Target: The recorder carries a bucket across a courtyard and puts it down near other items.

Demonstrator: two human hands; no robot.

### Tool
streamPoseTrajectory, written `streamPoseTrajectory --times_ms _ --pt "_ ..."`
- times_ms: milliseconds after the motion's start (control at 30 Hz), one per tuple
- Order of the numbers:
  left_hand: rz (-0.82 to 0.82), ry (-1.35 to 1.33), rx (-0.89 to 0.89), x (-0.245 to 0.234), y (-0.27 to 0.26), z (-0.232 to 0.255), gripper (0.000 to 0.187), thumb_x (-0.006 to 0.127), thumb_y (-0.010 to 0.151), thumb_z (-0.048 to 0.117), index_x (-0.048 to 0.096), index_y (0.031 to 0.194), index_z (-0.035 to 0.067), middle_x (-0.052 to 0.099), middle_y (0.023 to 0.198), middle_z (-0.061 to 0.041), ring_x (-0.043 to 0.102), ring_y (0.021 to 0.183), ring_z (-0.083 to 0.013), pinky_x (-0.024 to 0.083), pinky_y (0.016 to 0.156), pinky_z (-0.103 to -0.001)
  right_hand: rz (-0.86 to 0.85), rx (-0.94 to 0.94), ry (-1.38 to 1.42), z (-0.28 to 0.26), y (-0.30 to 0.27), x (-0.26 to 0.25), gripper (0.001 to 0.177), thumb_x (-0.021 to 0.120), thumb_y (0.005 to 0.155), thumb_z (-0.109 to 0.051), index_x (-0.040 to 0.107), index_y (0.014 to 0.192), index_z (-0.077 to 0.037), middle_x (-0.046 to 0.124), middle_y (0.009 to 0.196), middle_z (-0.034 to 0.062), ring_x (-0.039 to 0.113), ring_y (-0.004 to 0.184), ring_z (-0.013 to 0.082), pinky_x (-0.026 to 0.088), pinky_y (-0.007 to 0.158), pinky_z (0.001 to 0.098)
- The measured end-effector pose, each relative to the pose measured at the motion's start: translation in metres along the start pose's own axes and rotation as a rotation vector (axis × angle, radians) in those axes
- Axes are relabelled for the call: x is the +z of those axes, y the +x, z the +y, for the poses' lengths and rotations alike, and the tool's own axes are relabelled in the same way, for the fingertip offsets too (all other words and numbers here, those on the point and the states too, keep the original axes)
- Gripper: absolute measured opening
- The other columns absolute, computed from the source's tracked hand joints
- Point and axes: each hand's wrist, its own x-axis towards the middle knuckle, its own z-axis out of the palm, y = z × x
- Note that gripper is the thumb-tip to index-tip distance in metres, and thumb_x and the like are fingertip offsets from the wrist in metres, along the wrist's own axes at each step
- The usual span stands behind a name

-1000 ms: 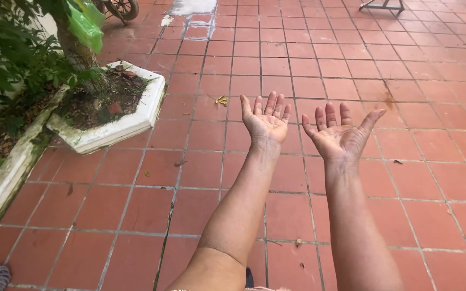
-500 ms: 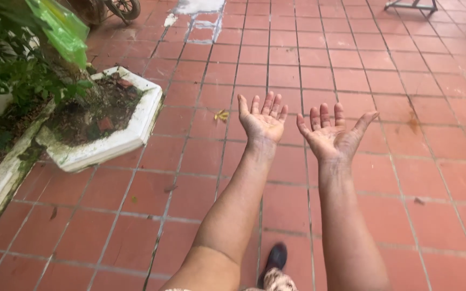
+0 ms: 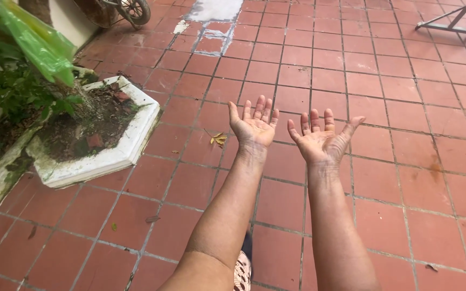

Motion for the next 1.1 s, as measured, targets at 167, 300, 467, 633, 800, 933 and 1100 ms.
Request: streamPoseTrajectory --times_ms 167,300,467,633,800,933,1100 --pt "0.013 -0.021 -0.008 0.017 0.104 -0.003 0.098 0.052 0.086 0.073 0.015 0.162 0.022 0.047 0.15 -0.009 0.051 0.133 -0.0272 0.039 0.108 -0.05 -0.083 -0.025 -0.038 -0.021 0.114 0.003 0.117 0.073 0.062 -0.08 0.029 0.154 -0.022 0.037 0.148 0.0031 0.032 0.145 0.0246 0.032 0.118 0.0711" --pt "-0.088 -0.062 0.015 0.052 0.22 0.005 0.098 0.054 0.085 0.074 0.02 0.162 0.024 0.051 0.147 -0.006 0.05 0.132 -0.026 0.039 0.106 -0.049 -0.092 -0.047 -0.096 -0.031 0.224 0.04 0.117 0.074 0.061 -0.079 0.031 0.153 -0.021 0.042 0.149 0.0011 0.034 0.145 0.0267 0.032 0.118 0.0719" --pt "-0.01 -0.049 -0.017 0.098 0.333 0.0 0.098 0.051 0.085 0.075 0.019 0.162 0.023 0.053 0.147 -0.003 0.049 0.134 -0.026 0.035 0.109 -0.05 -0.046 -0.093 -0.083 -0.033 0.331 0.085 0.116 0.072 0.06 -0.081 0.033 0.152 -0.021 0.042 0.145 0.0021 0.038 0.139 0.0273 0.033 0.115 0.0717" --pt "-0.003 -0.026 -0.009 0.124 0.426 -0.008 0.097 0.047 0.087 0.075 0.016 0.162 0.021 0.052 0.149 -0.003 0.045 0.139 -0.0262 0.031 0.114 -0.051 -0.004 -0.062 -0.062 -0.032 0.423 0.108 0.119 0.07 0.06 -0.082 0.031 0.155 -0.023 0.04 0.144 0.0031 0.037 0.135 0.0262 0.034 0.117 0.071" --pt "-0.003 -0.036 0.02 0.146 0.519 -0.021 0.096 0.045 0.087 0.073 0.015 0.162 0.022 0.051 0.15 -0.004 0.042 0.143 -0.0266 0.03 0.115 -0.051 -0.011 -0.023 -0.087 -0.033 0.531 0.115 0.123 0.069 0.059 -0.084 0.026 0.157 -0.023 0.042 0.147 0.0035 0.043 0.133 0.0264 0.034 0.115 0.0721" --pt "0.035 -0.02 0.074 0.158 0.603 -0.04 0.096 0.045 0.088 0.073 0.015 0.162 0.021 0.051 0.15 -0.006 0.044 0.141 -0.026 0.03 0.115 -0.052 -0.022 0.032 -0.08 -0.047 0.623 0.11 0.123 0.069 0.06 -0.084 0.025 0.157 -0.022 0.04 0.147 0.0051 0.041 0.136 0.0279 0.033 0.116 0.0707" --pt "0.058 -0.042 0.115 0.216 0.728 -0.06 0.096 0.048 0.088 0.072 0.016 0.162 0.021 0.051 0.149 -0.006 0.054 0.13 -0.026 0.037 0.11 -0.051 -0.035 0.043 -0.04 -0.085 0.762 0.16 0.122 0.068 0.061 -0.083 0.023 0.158 -0.023 0.037 0.149 0.0073 0.031 0.147 0.0307 0.028 0.118 0.0733"
